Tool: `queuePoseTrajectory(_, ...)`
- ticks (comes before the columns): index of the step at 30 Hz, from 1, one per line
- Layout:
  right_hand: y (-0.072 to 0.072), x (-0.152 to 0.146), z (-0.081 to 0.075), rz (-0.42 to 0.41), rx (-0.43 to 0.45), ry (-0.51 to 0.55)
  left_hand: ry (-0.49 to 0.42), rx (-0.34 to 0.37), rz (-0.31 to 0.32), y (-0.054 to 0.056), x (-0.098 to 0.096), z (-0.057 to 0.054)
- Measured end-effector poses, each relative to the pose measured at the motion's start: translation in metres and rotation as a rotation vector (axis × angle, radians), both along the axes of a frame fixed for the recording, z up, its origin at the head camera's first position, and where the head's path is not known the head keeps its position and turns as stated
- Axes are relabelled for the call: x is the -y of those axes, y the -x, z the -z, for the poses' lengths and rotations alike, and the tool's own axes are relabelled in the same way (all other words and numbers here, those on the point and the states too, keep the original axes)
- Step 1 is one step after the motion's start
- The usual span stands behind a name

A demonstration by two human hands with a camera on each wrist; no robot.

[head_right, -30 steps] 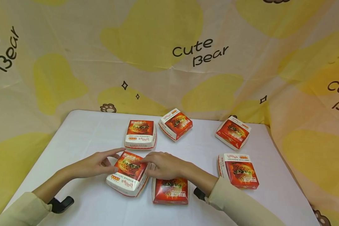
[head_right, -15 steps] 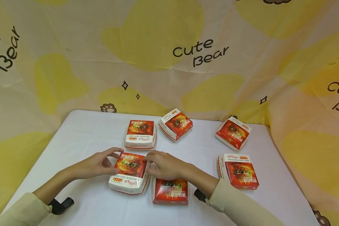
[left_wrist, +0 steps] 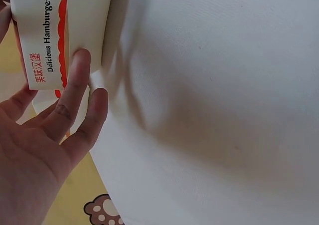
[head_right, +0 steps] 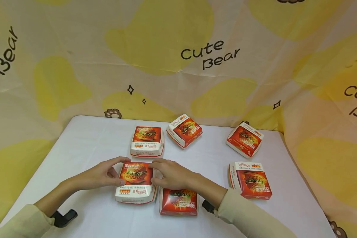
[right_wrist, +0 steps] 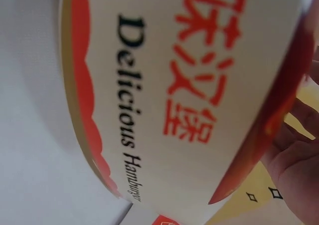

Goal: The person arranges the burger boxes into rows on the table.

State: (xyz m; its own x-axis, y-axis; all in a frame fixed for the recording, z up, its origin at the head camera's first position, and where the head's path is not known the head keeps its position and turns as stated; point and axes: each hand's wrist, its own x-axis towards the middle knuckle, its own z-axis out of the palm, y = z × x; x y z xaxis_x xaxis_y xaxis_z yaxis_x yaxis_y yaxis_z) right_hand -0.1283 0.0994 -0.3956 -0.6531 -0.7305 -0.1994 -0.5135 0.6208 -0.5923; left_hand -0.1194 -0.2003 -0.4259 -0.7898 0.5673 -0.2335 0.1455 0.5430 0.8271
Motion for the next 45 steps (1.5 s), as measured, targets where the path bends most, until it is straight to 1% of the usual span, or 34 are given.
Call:
queuePoseTrajectory(8,0.001,0.001,0.003,0.011,-0.016,0.005,0.003,0.0,0.011,0.001,0.0,-0.003)
queuePoseTrajectory(16,-0.001,0.0,0.001,0.025,-0.03,-0.004,-0.011,-0.019,0.012,0.001,-0.001,-0.005)
queuePoseTrajectory(20,0.0,-0.001,0.0,0.021,-0.022,-0.002,-0.004,-0.043,0.014,0.001,-0.001,-0.005)
queuePoseTrajectory(25,0.0,-0.002,0.0,0.01,-0.016,0.0,0.014,-0.082,0.014,0.002,0.0,-0.002)
queuePoseTrajectory(32,0.0,-0.004,0.0,0.004,-0.012,-0.007,0.042,-0.112,0.009,0.003,0.0,-0.001)
queuePoseTrajectory(35,0.0,-0.006,-0.001,0.011,0.0,-0.008,0.068,-0.125,-0.006,0.002,0.0,-0.004)
queuePoseTrajectory(38,0.001,-0.01,-0.003,0.017,0.002,0.003,0.094,-0.157,-0.042,0.0,-0.001,-0.007)
queuePoseTrajectory(43,0.005,-0.026,-0.005,0.028,-0.004,0.044,0.143,-0.259,-0.121,-0.004,-0.011,-0.014)
queuePoseTrajectory(45,0.007,-0.033,-0.005,0.036,0.01,0.05,0.153,-0.313,-0.135,-0.007,-0.018,-0.019)
